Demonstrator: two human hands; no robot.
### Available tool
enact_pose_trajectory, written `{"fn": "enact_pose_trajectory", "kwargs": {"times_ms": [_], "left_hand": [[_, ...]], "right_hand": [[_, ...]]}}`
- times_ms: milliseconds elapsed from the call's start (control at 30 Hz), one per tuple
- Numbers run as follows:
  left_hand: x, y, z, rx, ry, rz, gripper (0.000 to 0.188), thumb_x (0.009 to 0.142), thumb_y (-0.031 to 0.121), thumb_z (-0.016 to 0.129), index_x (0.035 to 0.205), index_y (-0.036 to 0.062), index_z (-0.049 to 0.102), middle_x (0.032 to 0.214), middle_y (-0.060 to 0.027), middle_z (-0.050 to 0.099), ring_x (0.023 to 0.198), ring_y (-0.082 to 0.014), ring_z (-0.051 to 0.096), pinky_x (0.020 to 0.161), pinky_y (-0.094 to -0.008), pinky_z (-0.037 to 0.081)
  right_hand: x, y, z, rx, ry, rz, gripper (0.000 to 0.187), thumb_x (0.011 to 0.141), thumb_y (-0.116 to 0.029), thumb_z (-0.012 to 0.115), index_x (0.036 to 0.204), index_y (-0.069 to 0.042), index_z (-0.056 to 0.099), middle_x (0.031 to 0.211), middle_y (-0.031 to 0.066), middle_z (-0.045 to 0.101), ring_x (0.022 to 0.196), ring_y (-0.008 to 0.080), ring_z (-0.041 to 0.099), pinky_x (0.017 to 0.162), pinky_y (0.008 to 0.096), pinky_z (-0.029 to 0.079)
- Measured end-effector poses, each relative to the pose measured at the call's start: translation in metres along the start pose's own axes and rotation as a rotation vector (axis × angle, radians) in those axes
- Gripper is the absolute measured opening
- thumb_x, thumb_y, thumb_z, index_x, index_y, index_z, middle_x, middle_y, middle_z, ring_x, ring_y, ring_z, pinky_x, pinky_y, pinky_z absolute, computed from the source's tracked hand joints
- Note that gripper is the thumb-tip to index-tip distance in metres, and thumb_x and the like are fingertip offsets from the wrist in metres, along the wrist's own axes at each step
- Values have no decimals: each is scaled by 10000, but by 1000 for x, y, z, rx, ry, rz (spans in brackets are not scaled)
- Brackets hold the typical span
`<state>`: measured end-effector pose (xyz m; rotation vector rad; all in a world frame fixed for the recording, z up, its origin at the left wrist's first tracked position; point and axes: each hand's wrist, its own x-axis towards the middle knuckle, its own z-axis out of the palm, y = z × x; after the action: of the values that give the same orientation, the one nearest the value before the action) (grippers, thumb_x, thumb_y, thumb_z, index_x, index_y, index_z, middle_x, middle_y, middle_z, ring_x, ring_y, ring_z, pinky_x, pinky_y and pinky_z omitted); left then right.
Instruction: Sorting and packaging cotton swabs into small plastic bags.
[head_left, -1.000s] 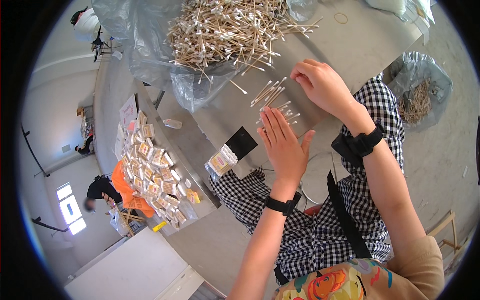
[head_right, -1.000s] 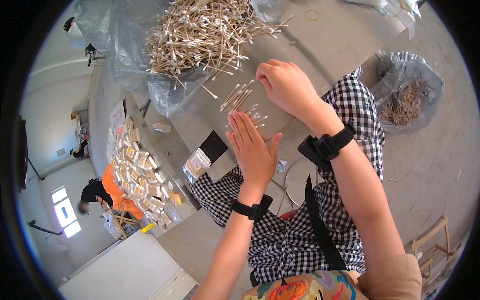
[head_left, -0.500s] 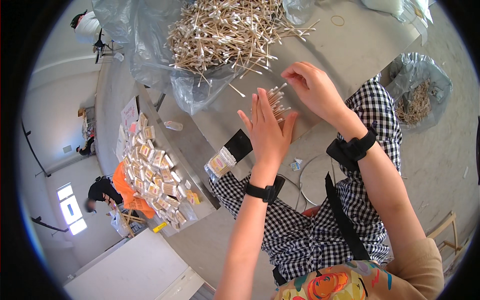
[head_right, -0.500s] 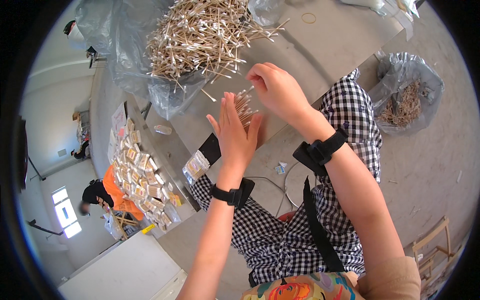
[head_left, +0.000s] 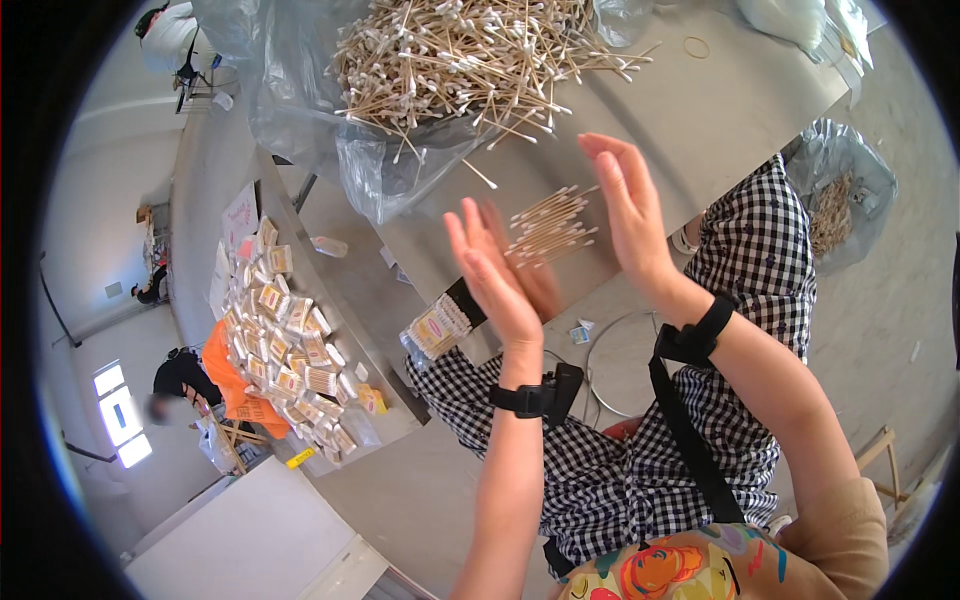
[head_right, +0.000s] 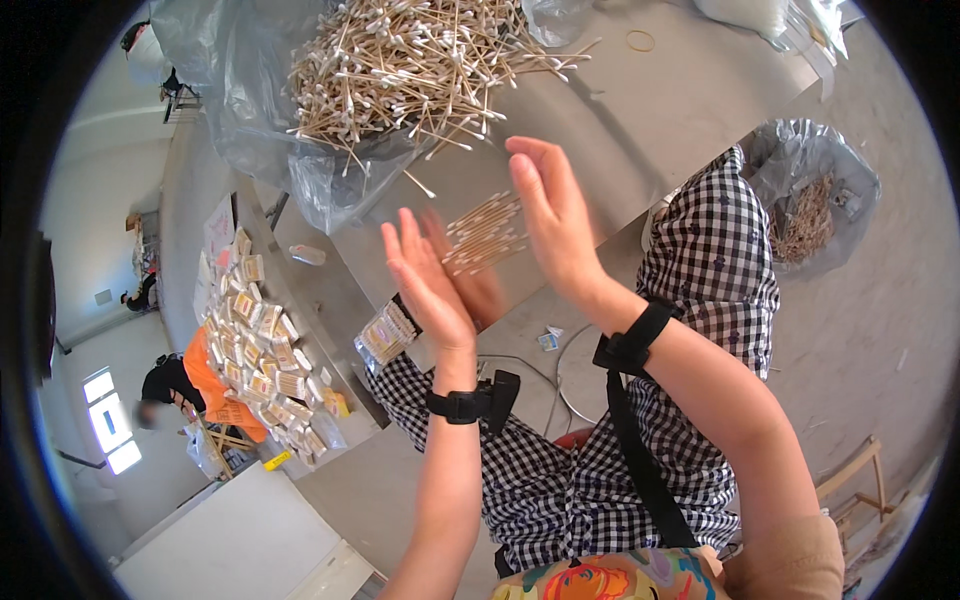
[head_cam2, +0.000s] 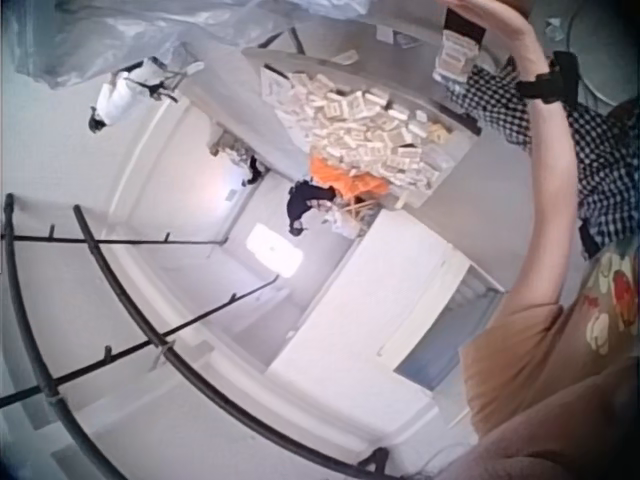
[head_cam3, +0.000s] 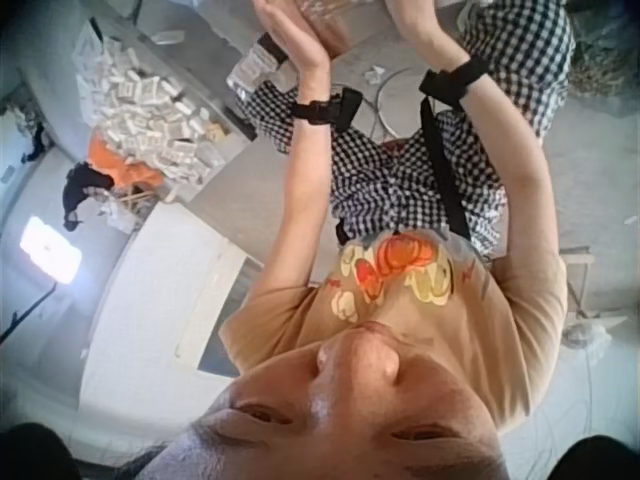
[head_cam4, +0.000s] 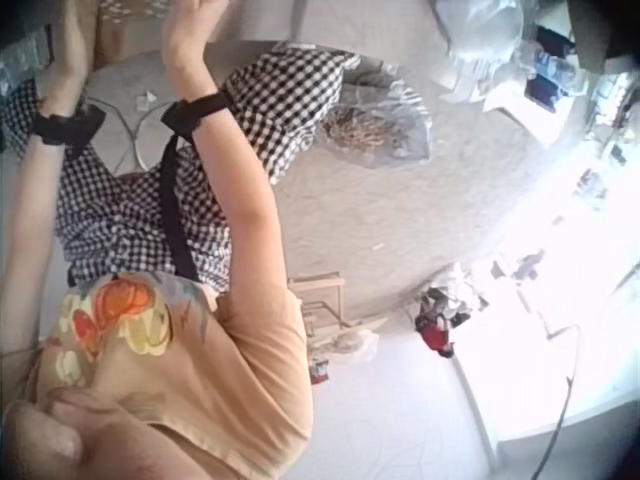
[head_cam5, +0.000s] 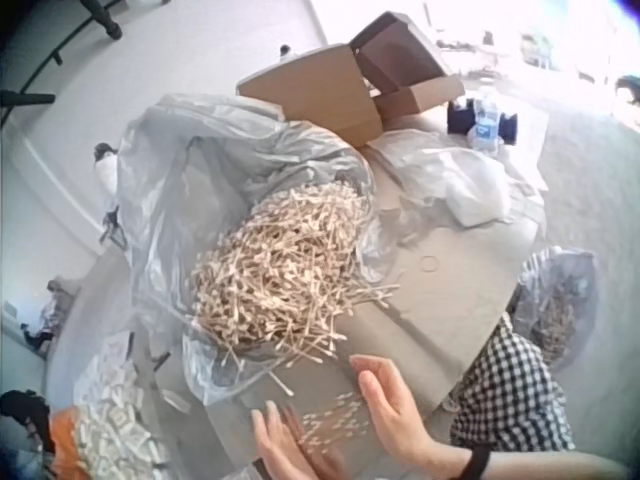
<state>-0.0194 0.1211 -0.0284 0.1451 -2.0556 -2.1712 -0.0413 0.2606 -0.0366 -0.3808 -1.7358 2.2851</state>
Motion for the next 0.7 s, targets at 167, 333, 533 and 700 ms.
{"fn": "enact_pose_trajectory", "kwargs": {"times_ms": [167, 333, 533, 700], "left_hand": [[-4, 7, 16, -68, -52, -52, 791, 1037, 593, 217, 1571, 31, 58, 1618, -191, 203, 1505, -321, 164, 1231, -452, 114], [10, 7, 17, -144, 16, -59, 796, 1033, 604, 213, 1572, 39, 61, 1623, -181, 191, 1505, -328, 156, 1231, -458, 120], [2, 5, 21, -183, 37, -65, 798, 1028, 615, 216, 1570, 42, 92, 1616, -173, 215, 1498, -327, 177, 1230, -461, 143], [-3, 5, 23, -225, 111, -60, 788, 1030, 613, 210, 1563, 38, 128, 1605, -172, 243, 1488, -336, 202, 1228, -463, 159]], "right_hand": [[-8, 0, 12, 53, -87, -23, 419, 1068, -305, 449, 1355, 0, 465, 1379, 125, 526, 1306, 196, 459, 1087, 327, 360], [-4, 5, 14, 65, -63, -56, 431, 1072, -315, 429, 1361, 3, 464, 1391, 129, 522, 1329, 214, 450, 1120, 347, 335], [-6, 6, 19, 174, -178, 27, 484, 1079, -349, 394, 1407, 3, 440, 1418, 139, 507, 1365, 218, 423, 1148, 348, 300], [-4, 2, 14, 249, -196, 63, 517, 1083, -387, 365, 1406, 9, 441, 1418, 148, 507, 1382, 223, 411, 1162, 352, 287]]}}
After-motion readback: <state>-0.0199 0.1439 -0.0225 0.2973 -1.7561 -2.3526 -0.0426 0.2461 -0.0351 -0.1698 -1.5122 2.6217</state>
